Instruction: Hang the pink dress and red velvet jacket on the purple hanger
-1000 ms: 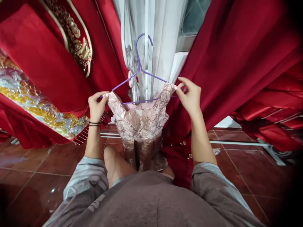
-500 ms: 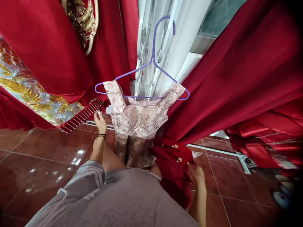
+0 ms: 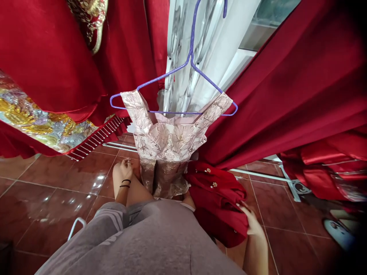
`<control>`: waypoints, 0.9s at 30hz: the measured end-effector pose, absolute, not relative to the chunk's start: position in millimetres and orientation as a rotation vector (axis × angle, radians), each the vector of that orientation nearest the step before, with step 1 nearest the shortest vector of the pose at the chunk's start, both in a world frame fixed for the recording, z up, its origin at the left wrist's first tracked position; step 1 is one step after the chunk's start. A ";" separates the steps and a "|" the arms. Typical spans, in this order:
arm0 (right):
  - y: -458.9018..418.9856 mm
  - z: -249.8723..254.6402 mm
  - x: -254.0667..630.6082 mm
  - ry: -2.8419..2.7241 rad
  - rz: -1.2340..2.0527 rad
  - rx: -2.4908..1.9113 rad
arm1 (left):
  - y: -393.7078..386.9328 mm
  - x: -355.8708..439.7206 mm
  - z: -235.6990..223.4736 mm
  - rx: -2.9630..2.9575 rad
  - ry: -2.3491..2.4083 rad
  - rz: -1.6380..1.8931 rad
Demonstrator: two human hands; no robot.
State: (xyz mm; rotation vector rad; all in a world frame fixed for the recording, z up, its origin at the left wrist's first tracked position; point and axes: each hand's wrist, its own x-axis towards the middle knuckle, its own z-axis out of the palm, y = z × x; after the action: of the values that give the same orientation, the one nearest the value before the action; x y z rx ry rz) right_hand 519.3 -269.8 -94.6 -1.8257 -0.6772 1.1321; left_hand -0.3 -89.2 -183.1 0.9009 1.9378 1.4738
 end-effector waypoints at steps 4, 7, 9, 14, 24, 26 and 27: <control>-234.5 -11.0 482.2 -1.250 1.229 -1.730 | -99.2 22.1 -153.9 0.942 1.854 1.570; -202.1 41.3 423.7 -2.024 1.182 -1.411 | -109.9 56.7 -111.8 1.110 1.585 1.552; -181.7 63.8 385.6 -2.346 0.968 -1.334 | -115.4 82.3 -79.0 1.338 1.233 1.387; -150.5 89.4 342.8 -2.608 0.360 -1.261 | -120.3 127.0 -22.6 1.633 0.731 0.862; -142.5 118.1 395.3 -2.249 0.118 -1.179 | -111.7 80.4 44.0 1.523 0.734 0.924; -148.0 125.2 399.4 -2.146 -0.113 -1.180 | -123.6 74.8 73.7 1.630 0.683 0.944; -152.1 128.9 399.2 -2.042 -0.263 -1.173 | -131.9 74.6 89.5 1.736 0.718 0.975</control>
State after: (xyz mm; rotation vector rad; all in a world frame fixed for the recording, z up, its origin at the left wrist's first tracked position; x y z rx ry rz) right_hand 399.2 -152.1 128.9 -1.1731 -2.0422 -0.2634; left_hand 74.6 -131.9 89.5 1.7363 0.7176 0.9750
